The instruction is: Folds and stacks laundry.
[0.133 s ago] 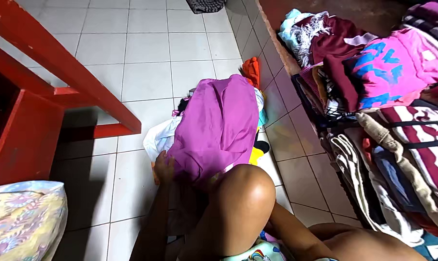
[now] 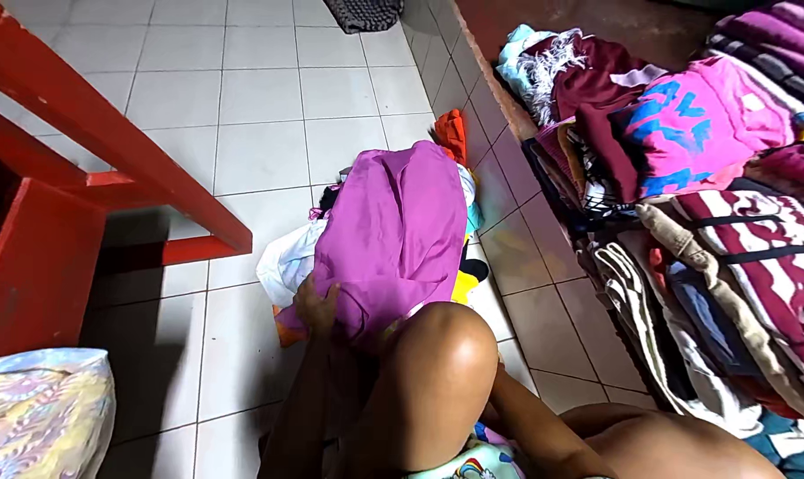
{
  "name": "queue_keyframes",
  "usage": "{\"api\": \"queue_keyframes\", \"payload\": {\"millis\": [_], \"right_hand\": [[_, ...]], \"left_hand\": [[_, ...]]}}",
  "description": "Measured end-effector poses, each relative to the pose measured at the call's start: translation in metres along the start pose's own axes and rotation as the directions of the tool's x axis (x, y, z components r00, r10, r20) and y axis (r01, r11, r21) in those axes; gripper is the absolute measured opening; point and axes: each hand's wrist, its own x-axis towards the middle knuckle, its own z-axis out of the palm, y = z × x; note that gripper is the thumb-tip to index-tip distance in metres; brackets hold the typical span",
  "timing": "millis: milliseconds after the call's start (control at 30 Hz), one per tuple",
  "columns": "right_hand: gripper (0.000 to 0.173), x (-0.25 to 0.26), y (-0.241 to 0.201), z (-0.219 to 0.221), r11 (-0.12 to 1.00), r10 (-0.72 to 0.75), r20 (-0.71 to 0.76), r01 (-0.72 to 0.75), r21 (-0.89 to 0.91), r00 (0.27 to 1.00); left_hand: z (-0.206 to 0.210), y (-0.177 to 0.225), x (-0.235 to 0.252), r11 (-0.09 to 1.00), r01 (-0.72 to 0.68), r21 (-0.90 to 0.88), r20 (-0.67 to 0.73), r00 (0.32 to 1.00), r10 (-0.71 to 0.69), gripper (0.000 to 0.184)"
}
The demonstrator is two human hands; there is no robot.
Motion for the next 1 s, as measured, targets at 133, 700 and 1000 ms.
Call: {"api": "queue_keyframes", "payload": {"millis": [133, 700, 1000], "right_hand": [[0.039, 0.011, -0.004, -0.002, 0.972, -0.047, -0.122, 0.074, 0.222, 0.991], [0.021, 0.127, -0.089, -0.027, 0.315, -0.753, -0.432, 0.848, 0.426, 0.497], [0.059, 0.189, -0.061, -0.005, 0.369, 0.0, -0.153, 0.142, 0.918, 0.988]], "left_hand": [[0.015, 0.001, -0.01, 0.925, -0.33, 0.19, -0.047, 0.938, 0.344, 0.057], [-0.008, 0.087, -0.042, 0.762, 0.339, -0.551, 0.283, 0.936, -0.211, 0.039], [-0.058, 0.004, -0.082, 0.93, 0.241, -0.278, 0.614, 0.789, -0.021, 0.03]]}}
